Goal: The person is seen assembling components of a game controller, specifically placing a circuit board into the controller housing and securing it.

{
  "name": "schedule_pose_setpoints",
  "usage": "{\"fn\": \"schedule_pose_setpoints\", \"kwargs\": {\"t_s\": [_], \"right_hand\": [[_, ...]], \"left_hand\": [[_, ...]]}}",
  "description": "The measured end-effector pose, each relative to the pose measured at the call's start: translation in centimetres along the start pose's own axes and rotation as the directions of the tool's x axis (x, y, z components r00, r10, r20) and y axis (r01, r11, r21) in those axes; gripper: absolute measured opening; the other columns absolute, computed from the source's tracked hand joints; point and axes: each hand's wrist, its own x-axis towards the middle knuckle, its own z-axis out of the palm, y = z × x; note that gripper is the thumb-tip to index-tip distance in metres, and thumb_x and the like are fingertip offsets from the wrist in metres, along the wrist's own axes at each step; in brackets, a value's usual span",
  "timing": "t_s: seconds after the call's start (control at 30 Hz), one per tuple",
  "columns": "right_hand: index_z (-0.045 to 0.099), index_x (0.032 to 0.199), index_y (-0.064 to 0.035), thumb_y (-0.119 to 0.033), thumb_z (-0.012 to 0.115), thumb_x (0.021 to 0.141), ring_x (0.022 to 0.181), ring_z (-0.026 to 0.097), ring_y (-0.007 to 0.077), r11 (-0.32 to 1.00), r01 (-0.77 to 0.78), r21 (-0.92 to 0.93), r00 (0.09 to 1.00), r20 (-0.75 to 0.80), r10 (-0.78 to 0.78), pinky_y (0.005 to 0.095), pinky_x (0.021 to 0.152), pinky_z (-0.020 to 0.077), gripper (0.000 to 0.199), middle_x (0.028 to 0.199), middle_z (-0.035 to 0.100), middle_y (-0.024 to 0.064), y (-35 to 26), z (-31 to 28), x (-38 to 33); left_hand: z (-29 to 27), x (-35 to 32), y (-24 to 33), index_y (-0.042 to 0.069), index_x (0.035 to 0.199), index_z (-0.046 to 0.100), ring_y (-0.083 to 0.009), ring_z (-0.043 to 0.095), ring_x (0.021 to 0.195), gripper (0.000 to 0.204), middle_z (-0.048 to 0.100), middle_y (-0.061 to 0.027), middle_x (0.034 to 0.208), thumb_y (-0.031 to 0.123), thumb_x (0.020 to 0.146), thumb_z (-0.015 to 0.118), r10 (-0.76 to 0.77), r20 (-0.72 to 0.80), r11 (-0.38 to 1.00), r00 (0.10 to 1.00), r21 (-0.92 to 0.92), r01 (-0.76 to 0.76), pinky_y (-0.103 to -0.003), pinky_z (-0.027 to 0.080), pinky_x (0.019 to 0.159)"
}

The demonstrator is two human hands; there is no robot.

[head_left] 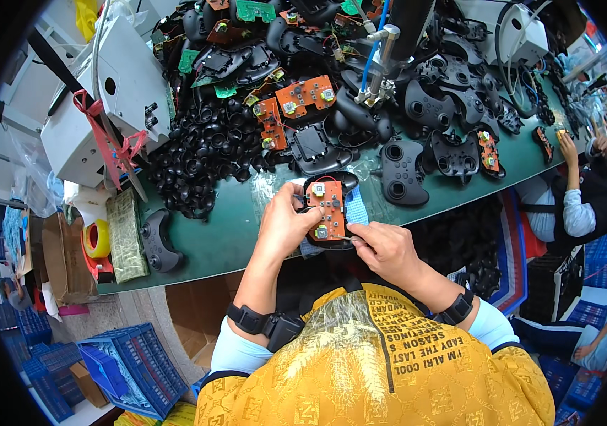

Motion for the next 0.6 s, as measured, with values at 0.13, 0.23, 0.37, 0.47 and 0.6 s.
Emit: {"fn": "schedule_pose_setpoints", "kwargs": {"t_s": [0.13,0.23,0.37,0.47,0.6], "right_hand": [[0.066,0.105,-0.0042,-0.005,0.073,0.074,0.064,0.064,0.0245,0.99,0.107,-0.09,0.994,0.036,-0.104,0.0362,0.058,0.0523,0.031,0.073,0.061,0.0068,0.3,0.0,0.0],[0.067,0.105,-0.0048,-0.005,0.072,0.073,0.063,0.063,0.0229,0.979,0.155,-0.133,0.988,0.041,-0.151,0.0348,0.058,0.0516,0.032,0.071,0.058,0.0053,0.0,0.2,0.0],[0.067,0.105,-0.0046,-0.005,0.071,0.073,0.062,0.061,0.0218,0.973,0.167,-0.161,0.985,0.066,-0.158,0.0338,0.058,0.0505,0.032,0.07,0.056,0.0042,0.0,-0.7,-0.3],[0.067,0.104,-0.0042,-0.004,0.071,0.071,0.06,0.059,0.0213,0.972,0.166,-0.166,0.986,0.024,-0.164,0.0338,0.056,0.0493,0.033,0.068,0.054,0.0036,0.6,-0.8,-1.5],[0.068,0.104,-0.0036,-0.002,0.072,0.069,0.059,0.058,0.021,0.981,0.153,-0.119,0.988,0.014,-0.152,0.0339,0.055,0.0484,0.035,0.068,0.052,0.0037,0.6,-1.0,-2.1]], "left_hand": [[-0.1,-0.4,0.9,-0.002,0.106,0.063,-0.0166,0.058,0.071,0.046,0.059,-0.0057,0.079,0.024,0.073,0.081,0.013,-0.018,0.999,1.0,0.045,-0.012,-0.033,0.049,0.064],[-0.1,-0.3,0.7,-0.002,0.107,0.063,-0.0169,0.058,0.072,0.046,0.059,-0.0061,0.079,0.024,0.073,0.081,0.012,-0.022,0.999,1.0,0.044,-0.011,-0.033,0.049,0.065],[0.0,-0.1,0.0,-0.002,0.109,0.063,-0.0251,0.065,0.078,0.05,0.065,-0.0129,0.087,0.028,0.072,0.08,-0.013,-0.011,1.0,1.0,0.013,0.013,-0.038,0.052,0.072],[-0.1,-0.2,0.7,-0.003,0.109,0.063,-0.0257,0.065,0.08,0.051,0.065,-0.0134,0.087,0.029,0.072,0.08,-0.018,-0.006,0.999,1.0,0.045,0.018,-0.038,0.052,0.072],[0.1,-0.1,0.2,-0.003,0.106,0.061,-0.0085,0.054,0.068,0.042,0.057,-0.0001,0.075,0.017,0.075,0.081,0.032,-0.028,0.999,0.999,-0.015,-0.033,-0.027,0.046,0.059]]}}
